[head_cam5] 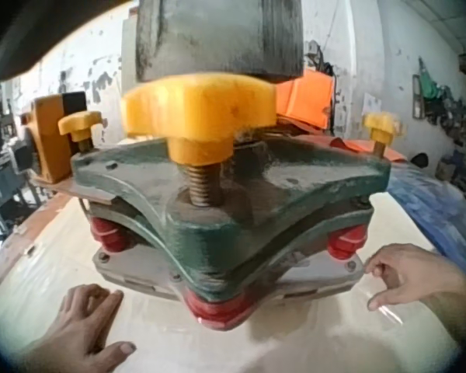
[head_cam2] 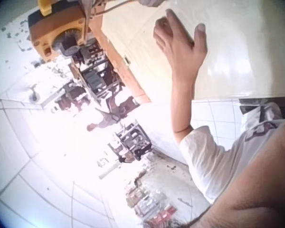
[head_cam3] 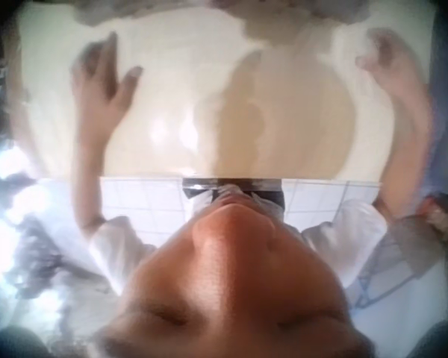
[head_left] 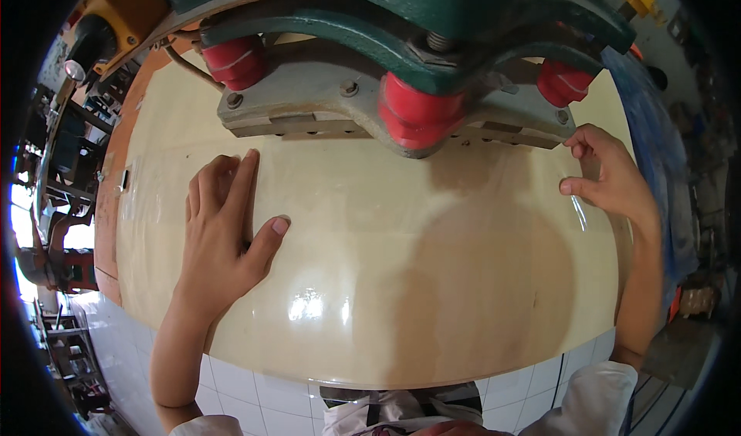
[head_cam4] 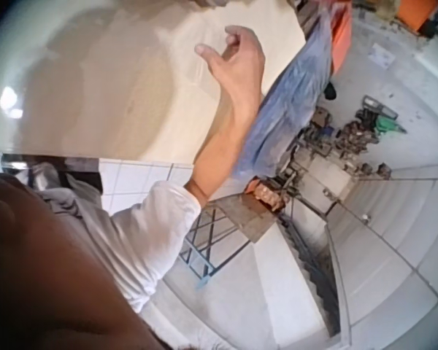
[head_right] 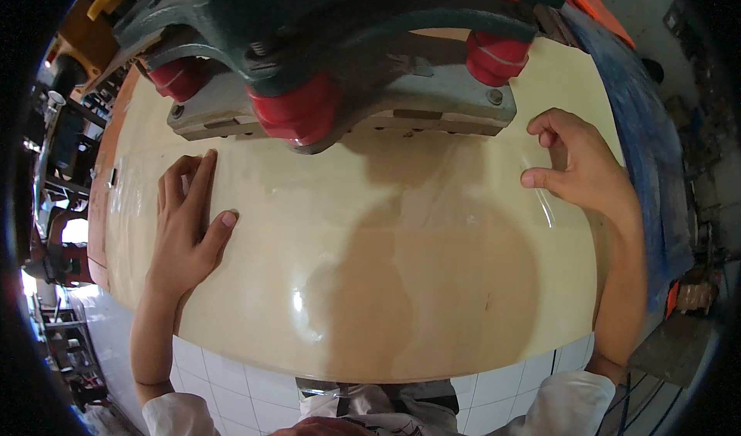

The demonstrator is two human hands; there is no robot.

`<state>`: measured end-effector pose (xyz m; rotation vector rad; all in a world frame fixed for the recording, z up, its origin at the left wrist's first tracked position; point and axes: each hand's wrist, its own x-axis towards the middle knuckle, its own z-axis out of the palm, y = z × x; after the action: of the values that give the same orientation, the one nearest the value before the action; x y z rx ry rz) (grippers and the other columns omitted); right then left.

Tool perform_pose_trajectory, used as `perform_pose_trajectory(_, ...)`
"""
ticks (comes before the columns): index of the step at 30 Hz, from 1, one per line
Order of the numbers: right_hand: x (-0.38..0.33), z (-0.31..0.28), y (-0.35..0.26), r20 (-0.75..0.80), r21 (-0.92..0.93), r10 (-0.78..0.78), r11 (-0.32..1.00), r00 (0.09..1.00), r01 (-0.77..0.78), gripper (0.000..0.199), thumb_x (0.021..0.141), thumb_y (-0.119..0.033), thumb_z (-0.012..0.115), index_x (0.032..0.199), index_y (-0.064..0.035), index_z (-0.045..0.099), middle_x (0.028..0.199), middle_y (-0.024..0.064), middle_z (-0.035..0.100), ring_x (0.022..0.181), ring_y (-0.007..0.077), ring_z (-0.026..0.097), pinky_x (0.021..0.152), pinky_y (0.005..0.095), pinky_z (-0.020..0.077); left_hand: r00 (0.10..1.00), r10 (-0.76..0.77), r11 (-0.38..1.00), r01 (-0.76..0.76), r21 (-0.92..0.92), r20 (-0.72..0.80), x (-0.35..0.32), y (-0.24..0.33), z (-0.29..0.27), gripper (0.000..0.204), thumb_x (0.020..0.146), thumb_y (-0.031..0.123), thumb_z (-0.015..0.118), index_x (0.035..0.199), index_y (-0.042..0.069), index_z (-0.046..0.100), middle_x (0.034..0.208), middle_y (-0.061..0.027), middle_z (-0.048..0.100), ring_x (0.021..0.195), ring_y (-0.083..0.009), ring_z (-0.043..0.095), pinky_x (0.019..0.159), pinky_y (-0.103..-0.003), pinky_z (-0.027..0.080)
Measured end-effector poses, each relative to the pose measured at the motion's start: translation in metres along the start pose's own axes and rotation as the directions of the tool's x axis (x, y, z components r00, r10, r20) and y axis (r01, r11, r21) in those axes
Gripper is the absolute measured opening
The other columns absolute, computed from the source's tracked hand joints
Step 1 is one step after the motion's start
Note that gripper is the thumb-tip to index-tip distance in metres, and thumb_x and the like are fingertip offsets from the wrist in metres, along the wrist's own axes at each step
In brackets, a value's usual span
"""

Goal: The person aligns a transparent plastic sheet on the work table and seals it using a heat press machine.

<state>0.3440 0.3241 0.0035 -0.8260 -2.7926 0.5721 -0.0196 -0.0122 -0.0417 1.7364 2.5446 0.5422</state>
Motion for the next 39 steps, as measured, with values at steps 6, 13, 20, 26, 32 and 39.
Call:
perform_pose_trajectory(6,0.008,0.004,-0.01,0.115,0.153,0.202,0.964,0.973,-0.218,0.063,0.065,-0.01,0.094,0.12,-0.0029,0.064,0.091,-0.0011,0.051,0.074,0.008,0.045,0.066,0.0255,0.0413,1.0,0.0,0.999,-0.001,0.032,0.017,-0.001,-0.002,0.001,0.08,0.093,0.043,0.064,0.155,-0.004,0.045,0.145,-0.0251,0.045,0.137,-0.0418,0.043,0.12,-0.05,0.03)
perform_pose_trajectory(13,-0.004,0.006,-0.022,0.098,0.203,0.078,0.974,0.992,-0.097,0.04,0.071,-0.005,0.087,0.109,-0.0031,0.072,0.078,0.0,0.052,0.068,0.0099,0.044,0.064,0.0276,0.0392,1.0,0.011,1.0,-0.011,0.029,0.005,0.0,-0.001,-0.001,0.08,0.093,0.044,0.063,0.155,-0.004,0.046,0.145,-0.0249,0.045,0.136,-0.0413,0.044,0.12,-0.05,0.03)
perform_pose_trajectory(20,-0.018,0.006,-0.065,-0.225,-0.212,-0.219,0.962,0.95,0.172,0.017,0.076,-0.002,0.075,0.093,-0.0046,0.077,0.068,0.0061,0.051,0.063,0.0246,0.047,0.069,0.0388,0.0381,1.0,0.002,0.999,-0.003,0.035,0.007,0.0,0.003,-0.001,0.08,0.094,0.045,0.062,0.155,-0.005,0.046,0.144,-0.0254,0.045,0.137,-0.0418,0.044,0.12,-0.049,0.03)
perform_pose_trajectory(26,-0.024,0.007,-0.078,-0.246,-0.475,-0.535,0.793,0.808,0.381,0.02,0.068,0.004,0.074,0.087,-0.0045,0.076,0.065,0.0039,0.042,0.059,0.0245,0.044,0.066,0.0407,0.0351,1.0,-0.006,1.0,0.005,0.026,0.011,-0.001,0.001,-0.001,0.08,0.094,0.045,0.062,0.155,-0.005,0.046,0.145,-0.0254,0.045,0.137,-0.0415,0.044,0.12,-0.049,0.03)
perform_pose_trajectory(32,-0.025,0.008,-0.08,-0.277,-0.498,-0.614,0.75,0.739,0.436,0.025,0.064,0.011,0.069,0.084,-0.0029,0.073,0.064,0.0027,0.039,0.056,0.0221,0.037,0.065,0.0389,0.0308,1.0,0.014,1.0,-0.013,0.016,-0.024,0.0,0.001,0.0,0.077,0.092,0.043,0.066,0.151,-0.005,0.05,0.143,-0.0245,0.047,0.134,-0.0407,0.045,0.116,-0.051,0.034)
perform_pose_trajectory(39,-0.014,0.012,-0.064,-0.331,-0.247,-0.245,0.954,0.911,0.167,0.008,0.079,-0.004,0.078,0.076,-0.0013,0.072,0.06,0.006,0.051,0.051,0.0185,0.043,0.06,0.0376,0.0368,1.0,0.017,0.999,-0.016,0.031,-0.026,-0.001,-0.001,0.0,0.077,0.092,0.042,0.066,0.151,-0.005,0.051,0.143,-0.0242,0.047,0.134,-0.0403,0.045,0.117,-0.051,0.034)
